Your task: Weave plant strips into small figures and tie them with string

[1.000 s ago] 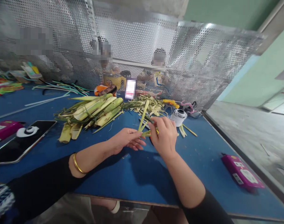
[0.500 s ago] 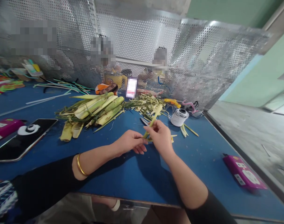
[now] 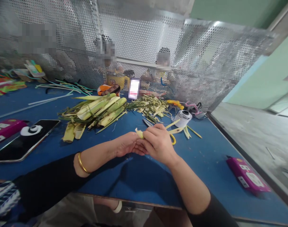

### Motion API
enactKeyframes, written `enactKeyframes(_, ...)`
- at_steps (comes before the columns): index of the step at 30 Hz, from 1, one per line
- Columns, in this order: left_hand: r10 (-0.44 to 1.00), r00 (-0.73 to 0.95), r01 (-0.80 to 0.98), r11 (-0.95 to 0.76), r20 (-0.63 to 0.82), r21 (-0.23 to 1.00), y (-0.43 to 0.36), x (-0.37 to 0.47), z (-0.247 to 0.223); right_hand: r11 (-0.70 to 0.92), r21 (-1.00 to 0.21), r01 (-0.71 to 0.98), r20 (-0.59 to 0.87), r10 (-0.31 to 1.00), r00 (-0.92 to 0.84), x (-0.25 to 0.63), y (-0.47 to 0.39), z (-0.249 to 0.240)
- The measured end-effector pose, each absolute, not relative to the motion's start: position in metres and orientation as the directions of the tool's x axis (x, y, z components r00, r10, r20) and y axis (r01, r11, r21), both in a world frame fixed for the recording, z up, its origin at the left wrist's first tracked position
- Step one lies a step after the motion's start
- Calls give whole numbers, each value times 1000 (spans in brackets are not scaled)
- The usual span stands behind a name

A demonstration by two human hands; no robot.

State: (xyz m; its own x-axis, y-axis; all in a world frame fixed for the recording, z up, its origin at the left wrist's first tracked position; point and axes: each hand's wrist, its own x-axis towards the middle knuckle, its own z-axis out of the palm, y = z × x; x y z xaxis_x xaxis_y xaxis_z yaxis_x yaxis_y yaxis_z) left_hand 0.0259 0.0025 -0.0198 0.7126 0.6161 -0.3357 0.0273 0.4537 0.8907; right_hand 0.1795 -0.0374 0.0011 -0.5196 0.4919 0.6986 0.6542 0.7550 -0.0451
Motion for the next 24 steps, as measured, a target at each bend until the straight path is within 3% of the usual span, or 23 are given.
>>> enactKeyframes(3,594,739,64,407,-318,911,2,23,-18,773,-44,633,674,490,-553,180,-38,3)
enactKeyframes(9,370,850,230,382,-376,895,1,20,-17,831,-197,520,677,498,-541,184,-38,10)
enactKeyframes(11,446,816,199,381,-369,903,0,22,-18,811,-125,572,686,487,-541,184,-39,11)
enactKeyframes(14,673,666,31,404,-320,914,2,25,-20,754,112,648,700,403,-590,181,-44,9)
enactKeyframes(16,785,547,-84,397,-291,914,5,25,-19,744,250,620,648,347,-678,175,-47,5)
enactKeyframes(19,817,492,-167,428,-301,888,9,23,-13,755,382,533,513,307,-802,163,-47,-6)
enactKeyframes(22,805,483,-223,493,-344,841,12,19,-6,769,406,493,428,316,-846,154,-46,-15)
enactKeyframes(24,826,449,-248,482,-341,840,13,17,-3,813,321,486,447,323,-834,154,-47,-15)
